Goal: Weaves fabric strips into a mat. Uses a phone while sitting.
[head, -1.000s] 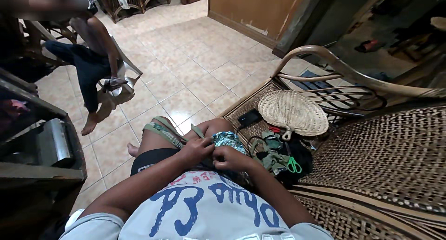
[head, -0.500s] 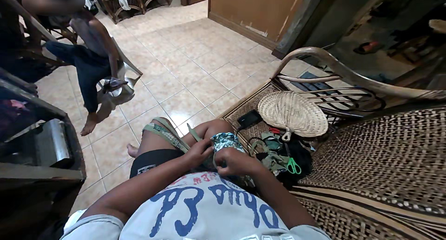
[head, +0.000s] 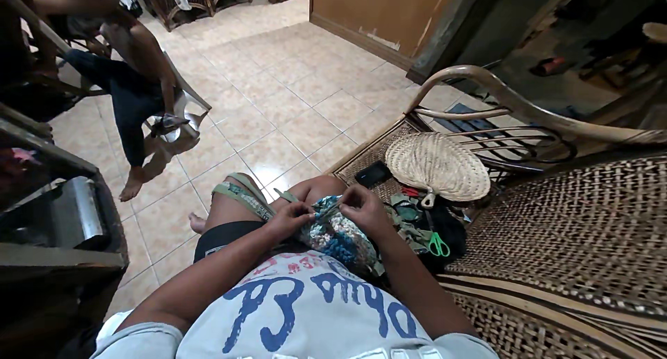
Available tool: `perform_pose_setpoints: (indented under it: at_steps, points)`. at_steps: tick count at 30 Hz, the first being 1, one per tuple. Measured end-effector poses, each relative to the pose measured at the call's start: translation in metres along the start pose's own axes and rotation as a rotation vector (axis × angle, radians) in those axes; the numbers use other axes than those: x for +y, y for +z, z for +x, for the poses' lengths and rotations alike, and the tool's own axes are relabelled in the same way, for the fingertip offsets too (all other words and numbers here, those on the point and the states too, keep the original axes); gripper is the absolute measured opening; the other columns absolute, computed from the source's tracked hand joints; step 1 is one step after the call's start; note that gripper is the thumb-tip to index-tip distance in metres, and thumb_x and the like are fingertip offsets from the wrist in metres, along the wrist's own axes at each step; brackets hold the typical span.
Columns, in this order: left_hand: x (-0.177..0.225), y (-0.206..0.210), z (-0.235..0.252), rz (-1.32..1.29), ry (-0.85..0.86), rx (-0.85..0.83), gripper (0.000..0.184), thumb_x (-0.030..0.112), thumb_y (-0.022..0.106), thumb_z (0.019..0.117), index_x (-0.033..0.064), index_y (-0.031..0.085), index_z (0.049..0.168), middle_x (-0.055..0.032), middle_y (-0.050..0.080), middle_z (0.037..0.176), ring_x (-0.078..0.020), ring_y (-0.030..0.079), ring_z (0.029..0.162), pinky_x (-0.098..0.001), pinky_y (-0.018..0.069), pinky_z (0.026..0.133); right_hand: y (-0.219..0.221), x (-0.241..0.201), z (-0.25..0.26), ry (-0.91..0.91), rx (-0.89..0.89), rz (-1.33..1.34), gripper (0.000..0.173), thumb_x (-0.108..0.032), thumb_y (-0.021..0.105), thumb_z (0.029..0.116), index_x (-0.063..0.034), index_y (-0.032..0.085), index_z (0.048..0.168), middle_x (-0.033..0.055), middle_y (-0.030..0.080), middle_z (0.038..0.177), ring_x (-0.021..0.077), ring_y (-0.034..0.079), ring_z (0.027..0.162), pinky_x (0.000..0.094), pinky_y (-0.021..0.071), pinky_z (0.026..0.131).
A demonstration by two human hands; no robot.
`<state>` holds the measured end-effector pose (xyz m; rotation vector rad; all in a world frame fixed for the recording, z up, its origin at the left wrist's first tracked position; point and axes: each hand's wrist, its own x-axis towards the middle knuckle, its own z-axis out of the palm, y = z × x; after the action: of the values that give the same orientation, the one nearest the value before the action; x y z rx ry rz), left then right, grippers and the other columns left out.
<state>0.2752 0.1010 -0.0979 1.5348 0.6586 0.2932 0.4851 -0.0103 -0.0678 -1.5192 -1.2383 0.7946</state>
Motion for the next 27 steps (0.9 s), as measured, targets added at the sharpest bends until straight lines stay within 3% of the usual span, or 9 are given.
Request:
perform_pose_setpoints:
  at_steps: [4, 8, 11, 14, 20, 23, 25, 26, 27]
  points:
    - [-0.001, 0.000, 0.001, 0.024, -0.010, 0.022, 0.018, 0.010, 0.064, 0.0987, -0.0014, 0.065, 0.112, -0.0038, 0.068, 0.101, -0.0051, 0.065, 0.091, -0.0256, 0.0545, 0.087, 0.021, 0.001, -0.003, 0.206, 0.063, 0.546, 0.009, 0.004, 0.052, 0.0992, -0.0015, 0.055, 0.106, 0.0045, 0.062, 0.092, 0.0116, 0.065, 0.079, 0.0317, 0.0585, 0.079]
    - [-0.003, -0.001, 0.002, 0.104, 0.009, 0.065, 0.020, 0.012, 0.064, 0.0990, -0.0016, 0.068, 0.113, -0.0057, 0.070, 0.102, -0.0053, 0.065, 0.091, -0.0260, 0.0547, 0.087, 0.017, -0.024, -0.012, 0.416, -0.055, 0.795, 0.012, -0.005, 0.041, 0.1072, -0.0089, 0.052, 0.110, -0.0011, 0.056, 0.075, 0.0071, 0.055, 0.056, 0.0240, 0.0550, 0.060]
    - [-0.004, -0.002, 0.003, 0.165, 0.039, 0.078, 0.021, 0.011, 0.064, 0.0986, -0.0049, 0.068, 0.113, -0.0097, 0.070, 0.105, -0.0069, 0.065, 0.094, -0.0270, 0.0541, 0.090, -0.004, -0.045, -0.029, 0.130, -0.195, 0.698, 0.020, -0.005, 0.053, 0.0984, -0.0105, 0.061, 0.116, -0.0014, 0.068, 0.085, 0.0071, 0.065, 0.067, 0.0252, 0.0594, 0.067]
    - [-0.006, -0.004, 0.003, 0.165, 0.042, 0.074, 0.022, 0.011, 0.064, 0.0982, -0.0048, 0.068, 0.112, -0.0103, 0.070, 0.106, -0.0074, 0.066, 0.096, -0.0279, 0.0541, 0.091, -0.034, -0.064, -0.044, -0.143, -0.085, 0.619, 0.015, -0.017, 0.067, 0.0955, -0.0178, 0.073, 0.109, -0.0033, 0.074, 0.090, 0.0065, 0.070, 0.076, 0.0246, 0.0612, 0.073]
    - [-0.006, -0.007, 0.003, 0.219, 0.004, 0.069, 0.023, 0.012, 0.065, 0.0986, -0.0042, 0.068, 0.114, -0.0121, 0.070, 0.108, -0.0105, 0.066, 0.098, -0.0305, 0.0536, 0.093, -0.089, -0.078, -0.074, -0.411, 0.232, 0.635, 0.015, -0.025, 0.061, 0.1005, -0.0256, 0.076, 0.106, -0.0094, 0.073, 0.083, -0.0046, 0.056, 0.052, 0.0112, 0.0472, 0.046]
    - [-0.006, -0.011, 0.005, 0.186, -0.010, 0.041, 0.026, 0.018, 0.061, 0.1023, -0.0040, 0.069, 0.112, -0.0113, 0.070, 0.106, -0.0096, 0.066, 0.096, -0.0313, 0.0538, 0.092, -0.111, -0.071, -0.075, -0.459, 0.326, 0.392, 0.018, -0.022, 0.060, 0.1025, -0.0260, 0.075, 0.112, -0.0093, 0.075, 0.092, -0.0011, 0.064, 0.061, 0.0151, 0.0545, 0.053]
    - [-0.005, -0.016, 0.006, 0.201, -0.029, -0.004, 0.039, 0.029, 0.049, 0.1079, -0.0042, 0.067, 0.116, -0.0142, 0.068, 0.111, -0.0136, 0.063, 0.104, -0.0376, 0.0502, 0.097, -0.127, -0.053, -0.063, -0.355, 0.387, 0.019, 0.018, -0.015, 0.062, 0.0998, -0.0182, 0.074, 0.113, -0.0059, 0.076, 0.100, 0.0029, 0.069, 0.073, 0.0205, 0.0596, 0.063]
    - [-0.004, -0.019, 0.006, 0.231, -0.043, -0.036, 0.044, 0.032, 0.044, 0.1092, -0.0038, 0.065, 0.124, -0.0172, 0.066, 0.121, -0.0175, 0.062, 0.114, -0.0414, 0.0474, 0.104, -0.133, -0.042, -0.055, -0.234, 0.392, -0.267, 0.021, -0.014, 0.061, 0.0992, -0.0109, 0.070, 0.118, 0.0001, 0.073, 0.107, 0.0087, 0.070, 0.084, 0.0280, 0.0611, 0.073]
    - [-0.003, -0.023, 0.006, 0.291, -0.046, -0.063, 0.046, 0.033, 0.042, 0.1099, -0.0032, 0.063, 0.129, -0.0195, 0.065, 0.127, -0.0209, 0.060, 0.120, -0.0441, 0.0453, 0.107, -0.137, -0.034, -0.047, -0.071, 0.337, -0.512, 0.030, -0.013, 0.063, 0.0999, -0.0058, 0.067, 0.128, 0.0129, 0.070, 0.120, 0.0248, 0.070, 0.101, 0.0461, 0.0581, 0.088]
